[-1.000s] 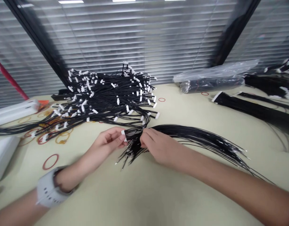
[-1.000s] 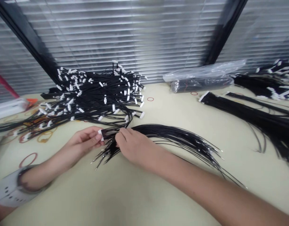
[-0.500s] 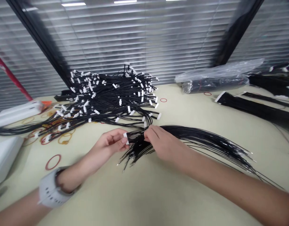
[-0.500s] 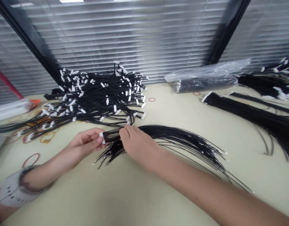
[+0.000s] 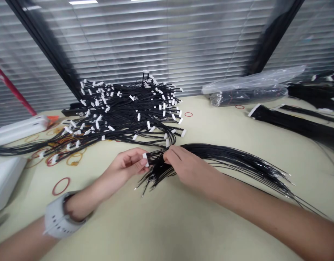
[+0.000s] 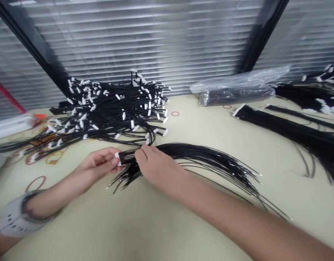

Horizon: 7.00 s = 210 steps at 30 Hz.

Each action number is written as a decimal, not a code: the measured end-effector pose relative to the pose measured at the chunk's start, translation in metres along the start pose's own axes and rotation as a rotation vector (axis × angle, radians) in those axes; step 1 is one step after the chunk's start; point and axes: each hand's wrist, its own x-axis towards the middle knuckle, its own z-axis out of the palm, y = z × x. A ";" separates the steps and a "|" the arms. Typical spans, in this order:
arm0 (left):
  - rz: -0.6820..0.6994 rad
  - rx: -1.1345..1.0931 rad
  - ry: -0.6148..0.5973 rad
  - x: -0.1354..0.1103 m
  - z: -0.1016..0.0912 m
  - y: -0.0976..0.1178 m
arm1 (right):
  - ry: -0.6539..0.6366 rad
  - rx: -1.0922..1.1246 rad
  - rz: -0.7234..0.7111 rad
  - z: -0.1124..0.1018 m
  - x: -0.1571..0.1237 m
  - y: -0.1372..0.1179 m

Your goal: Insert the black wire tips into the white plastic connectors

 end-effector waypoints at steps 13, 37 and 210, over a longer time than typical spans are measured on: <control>0.015 -0.001 -0.024 0.000 -0.001 -0.002 | 0.117 -0.094 -0.097 0.000 0.000 0.002; 0.028 0.038 -0.055 0.001 -0.002 -0.001 | 0.103 -0.067 -0.086 -0.004 -0.001 -0.001; 0.038 0.127 0.008 -0.001 0.009 0.003 | 0.064 0.414 0.316 0.004 0.006 -0.008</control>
